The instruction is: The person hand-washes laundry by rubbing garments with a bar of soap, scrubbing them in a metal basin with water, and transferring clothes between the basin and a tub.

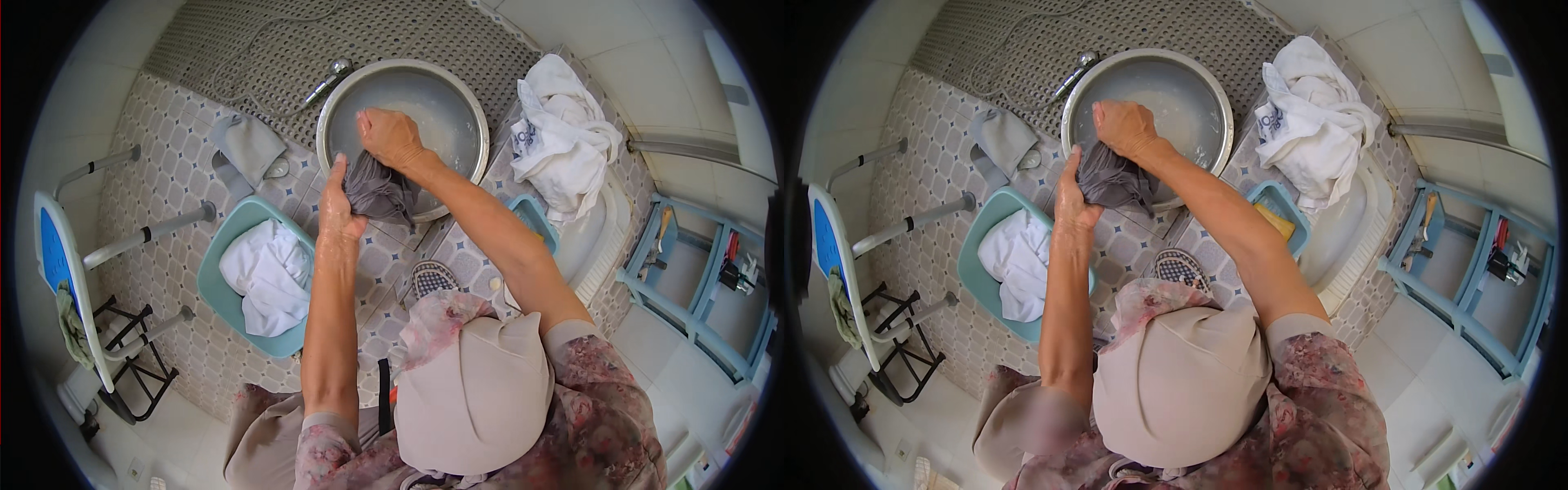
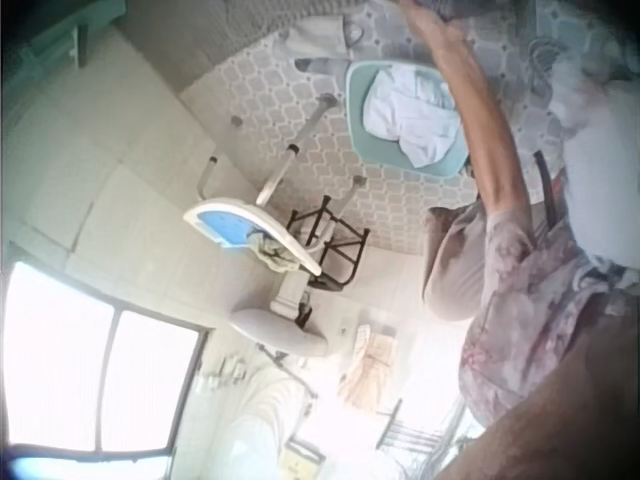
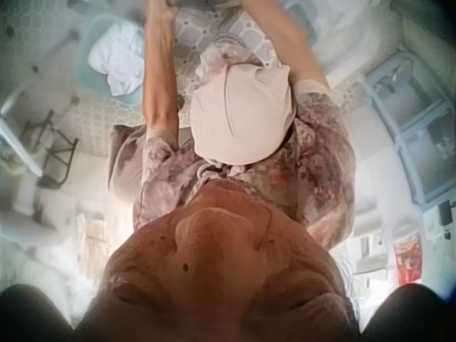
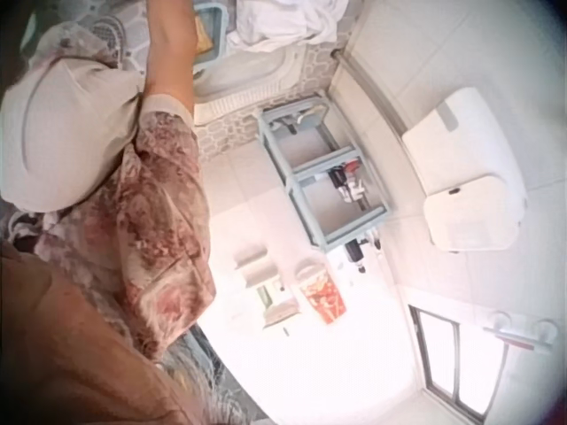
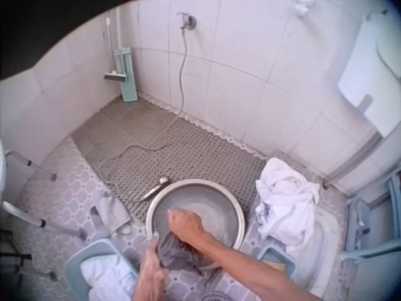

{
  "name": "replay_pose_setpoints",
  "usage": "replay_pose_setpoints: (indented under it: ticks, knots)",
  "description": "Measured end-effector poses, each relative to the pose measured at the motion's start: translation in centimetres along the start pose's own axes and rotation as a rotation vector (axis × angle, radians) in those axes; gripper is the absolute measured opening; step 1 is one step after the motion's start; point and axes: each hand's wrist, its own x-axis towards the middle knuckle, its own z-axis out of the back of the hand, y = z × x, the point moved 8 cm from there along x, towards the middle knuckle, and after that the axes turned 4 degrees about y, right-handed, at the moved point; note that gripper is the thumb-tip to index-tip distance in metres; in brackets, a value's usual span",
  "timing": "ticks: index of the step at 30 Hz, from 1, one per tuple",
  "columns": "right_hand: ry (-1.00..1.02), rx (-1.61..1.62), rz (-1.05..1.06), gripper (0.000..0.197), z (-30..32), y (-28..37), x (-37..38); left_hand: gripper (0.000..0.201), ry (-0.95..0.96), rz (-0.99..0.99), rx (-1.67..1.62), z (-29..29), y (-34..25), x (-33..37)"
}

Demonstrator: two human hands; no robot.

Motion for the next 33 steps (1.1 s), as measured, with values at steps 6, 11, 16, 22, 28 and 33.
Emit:
replay_pose_setpoints:
  ticks: [6, 11, 16, 22, 28, 33]
  knots:
    - [-0.031, 0.312, -0.006, 0.030, 7.2, -5.1, -0.9, 0.045, 0.078, -0.054, 0.253, 3.6, -3.1, -1.4]
    - [0.099, 0.480, -0.087, 0.021, 14.0, -10.7, -8.6, 0.033, 0.045, -0.054, 0.500, 6.8, -4.2, -1.2]
    - [0.463, 0.085, -0.316, 0.020, 15.0, -15.6, -20.0, 0.022, -0.034, -0.128, 0.517, 8.9, -4.7, -2.4]
    - [0.315, -0.394, -0.083, 0.049, 11.4, -16.8, -27.6, 0.023, -0.082, -0.097, 0.432, 11.9, -4.9, -2.5]
    - [0.246, -0.520, -0.112, 0.060, 10.3, -16.8, -27.5, 0.025, -0.128, -0.009, 0.324, 11.5, -3.7, -3.4]
    - [0.307, -0.464, -0.165, 0.059, 10.4, -17.7, -27.3, 0.027, -0.079, 0.149, 0.517, 11.6, -2.1, -2.7]
